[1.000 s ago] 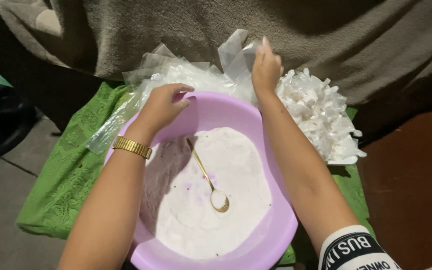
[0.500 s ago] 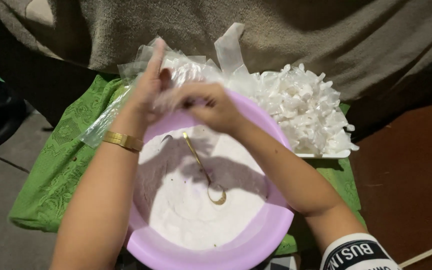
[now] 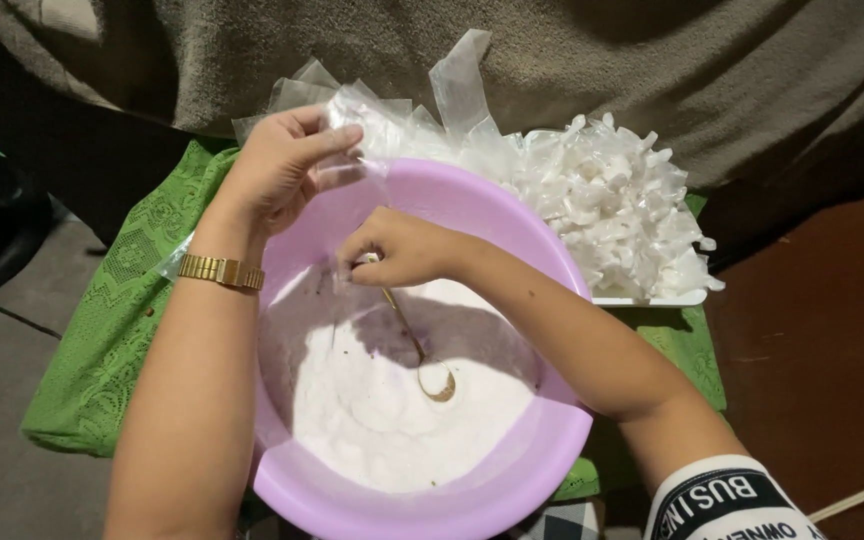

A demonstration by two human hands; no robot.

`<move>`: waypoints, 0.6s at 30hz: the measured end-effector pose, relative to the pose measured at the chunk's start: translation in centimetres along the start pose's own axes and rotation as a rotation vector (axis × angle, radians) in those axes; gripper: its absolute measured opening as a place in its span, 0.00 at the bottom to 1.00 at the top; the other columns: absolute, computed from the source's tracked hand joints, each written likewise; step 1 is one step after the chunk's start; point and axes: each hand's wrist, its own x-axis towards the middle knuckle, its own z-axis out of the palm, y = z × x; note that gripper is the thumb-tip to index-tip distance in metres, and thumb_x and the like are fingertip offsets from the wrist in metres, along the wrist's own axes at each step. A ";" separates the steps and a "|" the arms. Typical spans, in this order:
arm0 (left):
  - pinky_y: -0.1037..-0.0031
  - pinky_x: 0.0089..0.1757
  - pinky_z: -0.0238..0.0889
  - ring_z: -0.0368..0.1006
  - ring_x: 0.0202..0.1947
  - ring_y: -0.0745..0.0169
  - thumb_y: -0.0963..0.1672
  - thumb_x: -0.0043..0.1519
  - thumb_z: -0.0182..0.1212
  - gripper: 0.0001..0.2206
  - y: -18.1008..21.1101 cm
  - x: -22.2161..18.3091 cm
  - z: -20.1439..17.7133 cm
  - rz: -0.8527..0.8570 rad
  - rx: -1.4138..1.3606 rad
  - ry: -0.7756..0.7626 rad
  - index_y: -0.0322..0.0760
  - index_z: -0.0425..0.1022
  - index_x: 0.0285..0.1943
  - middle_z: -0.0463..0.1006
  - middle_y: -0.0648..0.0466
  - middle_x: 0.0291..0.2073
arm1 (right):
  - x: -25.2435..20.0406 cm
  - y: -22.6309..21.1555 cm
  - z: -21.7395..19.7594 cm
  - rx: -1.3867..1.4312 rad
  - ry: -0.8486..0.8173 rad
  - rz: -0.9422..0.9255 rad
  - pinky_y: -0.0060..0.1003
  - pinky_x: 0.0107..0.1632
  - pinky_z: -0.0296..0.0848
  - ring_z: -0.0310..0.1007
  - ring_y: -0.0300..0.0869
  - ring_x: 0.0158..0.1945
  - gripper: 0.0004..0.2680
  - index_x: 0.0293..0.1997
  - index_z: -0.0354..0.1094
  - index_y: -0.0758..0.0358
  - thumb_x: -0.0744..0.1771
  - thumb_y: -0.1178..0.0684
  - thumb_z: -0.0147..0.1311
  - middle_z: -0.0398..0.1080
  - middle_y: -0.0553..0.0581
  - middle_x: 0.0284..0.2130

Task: Packaging white powder into small plastic bags using a spoon.

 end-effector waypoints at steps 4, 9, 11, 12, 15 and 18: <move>0.63 0.43 0.81 0.83 0.37 0.56 0.46 0.58 0.73 0.16 1.0 -1.1 0.8 0.019 0.064 0.039 0.34 0.79 0.50 0.83 0.49 0.40 | -0.1 -0.4 0.8 -0.011 -0.086 0.038 0.43 0.39 0.73 0.76 0.46 0.29 0.04 0.31 0.76 0.55 0.61 0.58 0.54 0.77 0.51 0.24; 0.77 0.40 0.80 0.79 0.33 0.70 0.48 0.63 0.63 0.09 2.0 -1.5 1.5 0.032 0.049 0.086 0.40 0.78 0.44 0.81 0.57 0.36 | 0.5 -3.0 0.7 -0.014 -0.324 0.146 0.32 0.31 0.66 0.72 0.33 0.25 0.07 0.21 0.72 0.59 0.59 0.60 0.45 0.77 0.48 0.21; 0.79 0.38 0.79 0.79 0.32 0.71 0.44 0.66 0.60 0.07 2.2 -1.8 1.7 0.046 0.046 0.135 0.38 0.78 0.49 0.82 0.56 0.36 | 0.4 -3.2 0.8 -0.022 -0.340 0.171 0.32 0.31 0.64 0.70 0.33 0.24 0.08 0.21 0.72 0.58 0.59 0.60 0.45 0.77 0.47 0.21; 0.82 0.37 0.79 0.79 0.30 0.72 0.40 0.68 0.58 0.08 2.3 -1.8 1.8 0.064 0.044 0.181 0.36 0.79 0.53 0.82 0.54 0.35 | 0.4 -3.3 0.8 -0.035 -0.355 0.197 0.32 0.30 0.63 0.67 0.32 0.23 0.08 0.21 0.72 0.58 0.59 0.60 0.45 0.77 0.46 0.21; 0.82 0.38 0.81 0.80 0.29 0.72 0.42 0.65 0.62 0.09 1.3 -1.2 1.0 0.157 0.036 0.213 0.37 0.78 0.52 0.84 0.52 0.36 | 0.5 -3.3 1.1 -0.064 -0.384 0.229 0.32 0.32 0.65 0.68 0.33 0.24 0.09 0.23 0.75 0.56 0.59 0.60 0.46 0.76 0.45 0.21; 0.87 0.36 0.79 0.80 0.30 0.75 0.42 0.68 0.60 0.05 2.0 -2.1 1.7 0.153 0.109 0.225 0.38 0.75 0.50 0.84 0.54 0.35 | 0.3 -4.5 0.2 -0.012 -0.450 0.279 0.31 0.28 0.57 0.55 0.32 0.20 0.10 0.27 0.76 0.54 0.62 0.60 0.45 0.69 0.44 0.19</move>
